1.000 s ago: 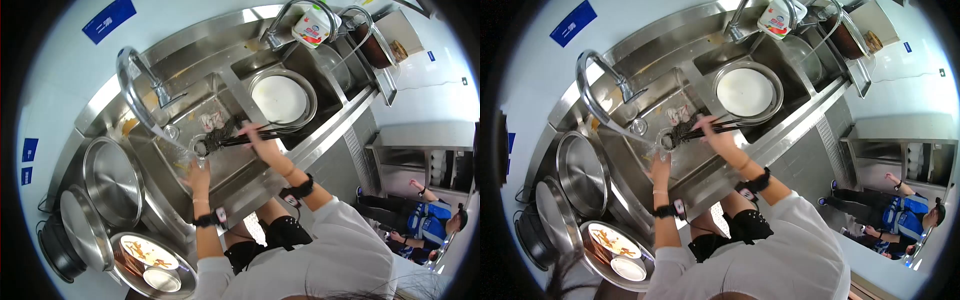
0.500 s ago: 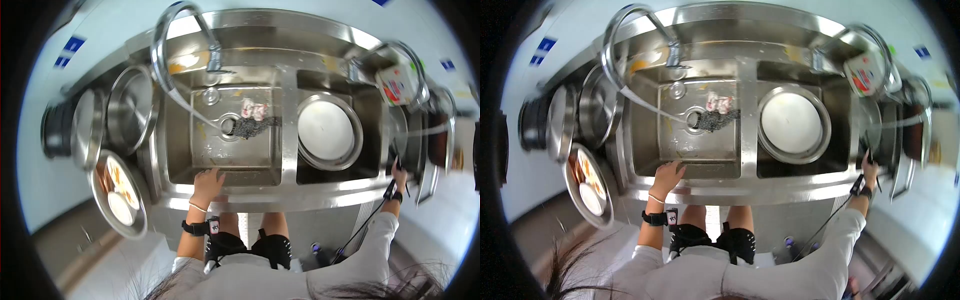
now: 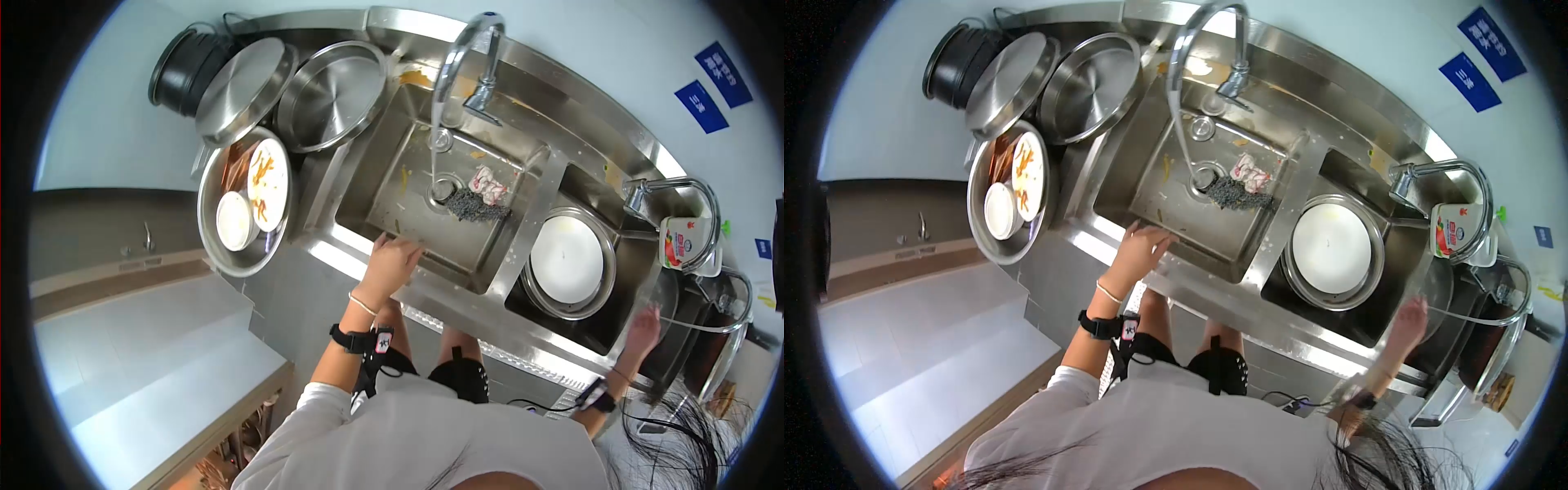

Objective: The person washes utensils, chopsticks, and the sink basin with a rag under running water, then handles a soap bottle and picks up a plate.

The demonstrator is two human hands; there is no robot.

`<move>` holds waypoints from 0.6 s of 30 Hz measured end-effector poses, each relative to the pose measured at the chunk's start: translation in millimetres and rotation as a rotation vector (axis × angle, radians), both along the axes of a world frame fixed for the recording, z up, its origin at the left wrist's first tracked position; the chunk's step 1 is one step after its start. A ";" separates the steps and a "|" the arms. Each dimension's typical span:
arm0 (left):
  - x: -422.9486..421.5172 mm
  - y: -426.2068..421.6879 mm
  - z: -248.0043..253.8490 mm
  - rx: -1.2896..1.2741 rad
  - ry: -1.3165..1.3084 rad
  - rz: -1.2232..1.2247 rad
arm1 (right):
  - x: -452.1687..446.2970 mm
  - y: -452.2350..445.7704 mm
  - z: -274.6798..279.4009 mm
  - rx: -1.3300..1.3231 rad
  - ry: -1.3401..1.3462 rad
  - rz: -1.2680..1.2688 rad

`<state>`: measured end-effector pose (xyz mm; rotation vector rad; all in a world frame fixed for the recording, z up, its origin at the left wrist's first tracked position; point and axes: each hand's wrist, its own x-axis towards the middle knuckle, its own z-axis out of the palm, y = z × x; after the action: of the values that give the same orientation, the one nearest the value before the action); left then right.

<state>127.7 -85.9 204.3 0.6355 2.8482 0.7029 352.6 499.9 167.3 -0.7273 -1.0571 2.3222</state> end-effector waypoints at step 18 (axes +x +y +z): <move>-33.2 -108.3 -11.7 0.014 -0.010 -0.091 | -299.1 -400.6 -129.9 1.534 -0.983 1.215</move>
<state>94.5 -194.2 192.6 0.7556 2.7871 0.7106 53.5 99.2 37.4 -0.4684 -3.6607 0.6330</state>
